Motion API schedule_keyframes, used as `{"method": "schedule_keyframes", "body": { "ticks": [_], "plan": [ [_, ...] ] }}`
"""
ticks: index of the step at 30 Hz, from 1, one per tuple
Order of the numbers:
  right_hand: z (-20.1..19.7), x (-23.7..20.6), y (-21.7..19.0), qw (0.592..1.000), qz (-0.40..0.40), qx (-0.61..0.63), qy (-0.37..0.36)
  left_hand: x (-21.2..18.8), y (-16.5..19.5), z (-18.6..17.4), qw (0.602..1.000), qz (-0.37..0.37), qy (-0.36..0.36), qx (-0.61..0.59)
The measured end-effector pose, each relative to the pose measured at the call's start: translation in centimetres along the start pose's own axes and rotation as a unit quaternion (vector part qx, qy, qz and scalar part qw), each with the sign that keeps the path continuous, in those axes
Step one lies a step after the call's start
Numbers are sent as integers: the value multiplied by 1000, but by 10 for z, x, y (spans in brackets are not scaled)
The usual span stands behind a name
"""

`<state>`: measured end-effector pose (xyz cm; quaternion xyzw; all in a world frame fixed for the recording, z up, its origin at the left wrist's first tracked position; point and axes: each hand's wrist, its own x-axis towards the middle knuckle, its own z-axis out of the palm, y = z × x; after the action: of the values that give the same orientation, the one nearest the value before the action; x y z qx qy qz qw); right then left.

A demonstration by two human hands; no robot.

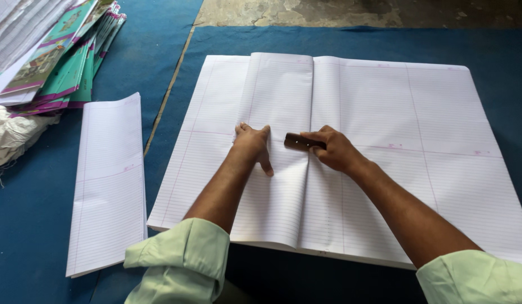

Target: The person sits on the floor and repeatedly folds large lined paper sheets in half, then uses a wooden block to press and crease the fold. The person flips through the stack to align sheets and continues folding and creasing them one by one.

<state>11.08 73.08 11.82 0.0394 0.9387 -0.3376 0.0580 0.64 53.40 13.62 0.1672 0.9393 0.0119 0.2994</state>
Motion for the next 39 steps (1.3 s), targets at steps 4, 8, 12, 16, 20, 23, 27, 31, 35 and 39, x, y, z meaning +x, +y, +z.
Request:
{"method": "schedule_keyframes", "body": {
  "ticks": [4, 8, 12, 16, 20, 23, 27, 31, 35, 39],
  "plan": [
    [5, -21, 0, 1000, -3, -15, -22, -1, -1, 3, 1000, -22, -1, -14],
    [9, -39, 0, 999, -26, -18, -37, -4, -4, 5, 999, -26, 5, -34],
    [11, -57, -4, 997, -44, -16, -56, -9, -3, 4, 999, -31, 2, -29],
    [13, -79, -12, 995, -60, -6, -84, -14, -1, 3, 999, -34, 3, -33],
    [15, -99, -21, 989, -90, -18, -114, -19, 0, 3, 998, -39, 0, -54],
    [17, -115, -27, 985, -104, -17, -135, -21, 1, 3, 998, -34, 4, -46],
    [20, -129, -34, 979, -95, -20, -178, -25, -3, 5, 997, -26, 17, -72],
    [20, -135, -34, 973, -91, 3, -212, -30, -8, 11, 994, -2, 45, -104],
    [22, -140, -32, 969, -79, 14, -235, -37, -10, 16, 990, 5, 59, -127],
    [21, -145, -29, 966, -70, 8, -248, -42, -10, 18, 988, 7, 62, -138]
  ]
}}
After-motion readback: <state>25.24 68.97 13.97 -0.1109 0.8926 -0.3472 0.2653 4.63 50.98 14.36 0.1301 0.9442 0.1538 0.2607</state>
